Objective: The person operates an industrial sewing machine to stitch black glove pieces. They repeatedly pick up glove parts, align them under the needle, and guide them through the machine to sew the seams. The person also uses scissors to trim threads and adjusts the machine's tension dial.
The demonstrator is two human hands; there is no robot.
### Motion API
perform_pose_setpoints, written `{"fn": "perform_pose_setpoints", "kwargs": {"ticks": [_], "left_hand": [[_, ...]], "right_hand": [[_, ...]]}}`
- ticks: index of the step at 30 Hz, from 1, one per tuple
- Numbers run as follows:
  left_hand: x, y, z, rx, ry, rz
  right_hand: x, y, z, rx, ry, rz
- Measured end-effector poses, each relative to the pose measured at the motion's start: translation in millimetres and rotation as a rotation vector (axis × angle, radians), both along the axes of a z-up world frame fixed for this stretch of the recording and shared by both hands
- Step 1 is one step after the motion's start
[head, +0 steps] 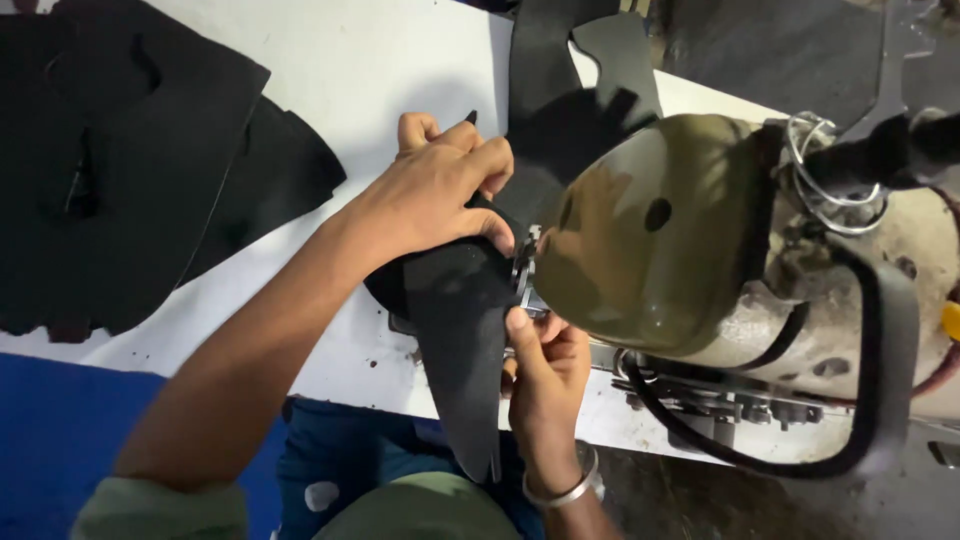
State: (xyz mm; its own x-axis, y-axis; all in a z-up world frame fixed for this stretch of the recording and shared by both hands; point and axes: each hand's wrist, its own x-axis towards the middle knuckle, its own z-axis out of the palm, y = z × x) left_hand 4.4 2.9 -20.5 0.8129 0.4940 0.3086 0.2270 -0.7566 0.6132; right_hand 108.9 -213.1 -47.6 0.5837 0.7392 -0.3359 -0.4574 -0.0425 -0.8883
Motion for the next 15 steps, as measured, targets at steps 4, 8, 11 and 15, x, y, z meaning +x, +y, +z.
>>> {"fn": "perform_pose_setpoints", "kwargs": {"ticks": [4, 8, 11, 15], "left_hand": [[1, -10, -8, -0.074, 0.099, 0.159], [-36, -74, 3, 0.283, -0.177, 0.475], [-63, -152, -14, 0.083, -0.56, 0.838], [-73, -237, -69, -0.117, -0.585, 0.578]], "right_hand": [[4, -2, -6, 0.119, 0.01, -0.007], [12, -37, -31, 0.218, -0.125, 0.082], [4, -59, 9, 0.466, -0.292, 0.401], [-10, -95, -13, 0.49, -0.628, 0.506]]}}
